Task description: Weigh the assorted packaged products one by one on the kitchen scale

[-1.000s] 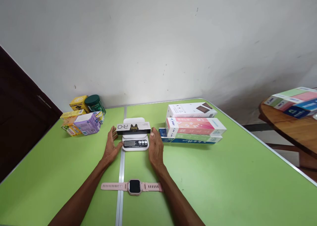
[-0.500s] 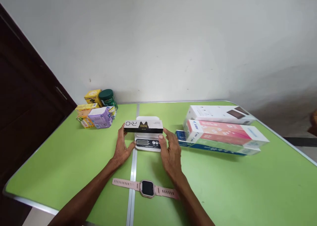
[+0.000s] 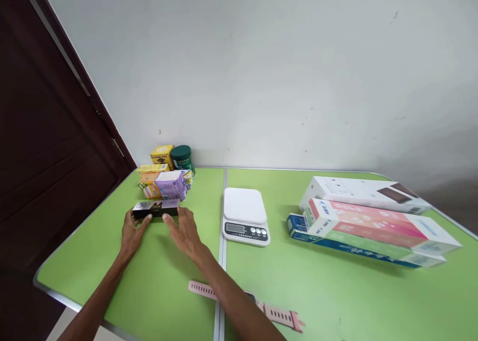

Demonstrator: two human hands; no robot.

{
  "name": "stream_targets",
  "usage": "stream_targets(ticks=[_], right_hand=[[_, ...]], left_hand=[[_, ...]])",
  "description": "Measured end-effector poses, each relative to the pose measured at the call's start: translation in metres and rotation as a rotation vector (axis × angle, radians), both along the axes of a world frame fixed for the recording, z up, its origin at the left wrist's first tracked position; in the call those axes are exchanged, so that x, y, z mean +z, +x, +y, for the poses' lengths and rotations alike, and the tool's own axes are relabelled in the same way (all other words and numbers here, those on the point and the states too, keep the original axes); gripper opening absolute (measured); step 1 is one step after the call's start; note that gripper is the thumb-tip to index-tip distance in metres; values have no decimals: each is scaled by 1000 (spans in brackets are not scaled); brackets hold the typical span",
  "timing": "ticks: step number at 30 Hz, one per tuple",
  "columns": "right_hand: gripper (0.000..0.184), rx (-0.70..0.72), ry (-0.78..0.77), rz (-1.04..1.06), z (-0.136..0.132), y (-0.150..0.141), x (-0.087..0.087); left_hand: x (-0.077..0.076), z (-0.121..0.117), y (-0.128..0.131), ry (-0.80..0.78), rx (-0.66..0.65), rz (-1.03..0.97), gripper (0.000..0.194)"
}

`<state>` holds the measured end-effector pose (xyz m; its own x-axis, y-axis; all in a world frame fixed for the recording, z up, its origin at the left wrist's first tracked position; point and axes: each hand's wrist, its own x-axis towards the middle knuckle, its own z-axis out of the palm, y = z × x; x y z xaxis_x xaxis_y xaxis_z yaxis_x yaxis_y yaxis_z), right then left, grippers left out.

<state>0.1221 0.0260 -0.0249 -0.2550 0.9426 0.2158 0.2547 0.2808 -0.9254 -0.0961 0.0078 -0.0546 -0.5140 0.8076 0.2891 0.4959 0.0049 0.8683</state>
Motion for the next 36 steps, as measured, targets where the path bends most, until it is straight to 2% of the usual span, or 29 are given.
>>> stream_targets(ticks=[2,5,8,10,12,15,17,19,21,24,27,29,32,34,36], right_hand=[[67,14,-28,-48,11,-23,-7],[56,16,-39,-96,22,-42,-12],[56,56,-21,-117,25,-43,-13],[58,83,-20,-130,21,-33,-11],[59,127,8,-145,12,-15,-6],[56,139,175,-143,-7,31,4],[49,12,335,-117,-21,74,8],[42,-209,490,-104,-35,123,10],[41,-442,641,-150,-49,175,10],[44,-801,777,-302,-66,252,8],[49,-1173,757,-352,-72,316,6],[55,-1351,702,-296,-69,349,2],[67,-1438,567,-175,-57,380,-7],[73,-1415,477,-118,-51,389,-13],[75,-1376,427,-87,-48,393,-16]], left_hand=[[-5,9,-21,-47,34,145,68],[-8,21,-36,-127,77,351,66],[-8,30,-38,-220,124,479,68],[-7,33,-38,-276,132,528,69],[-6,34,-38,-298,131,538,74],[-3,30,-37,-207,131,510,93],[-1,24,-30,-84,139,499,103],[1,18,-12,30,120,507,103],[3,13,18,110,52,521,99],[6,10,84,202,-115,487,93],[13,8,166,261,-350,404,83],[20,8,221,269,-526,366,76],[32,12,294,231,-797,318,70],[40,19,335,175,-941,277,71],[44,28,367,100,-1028,231,77]])
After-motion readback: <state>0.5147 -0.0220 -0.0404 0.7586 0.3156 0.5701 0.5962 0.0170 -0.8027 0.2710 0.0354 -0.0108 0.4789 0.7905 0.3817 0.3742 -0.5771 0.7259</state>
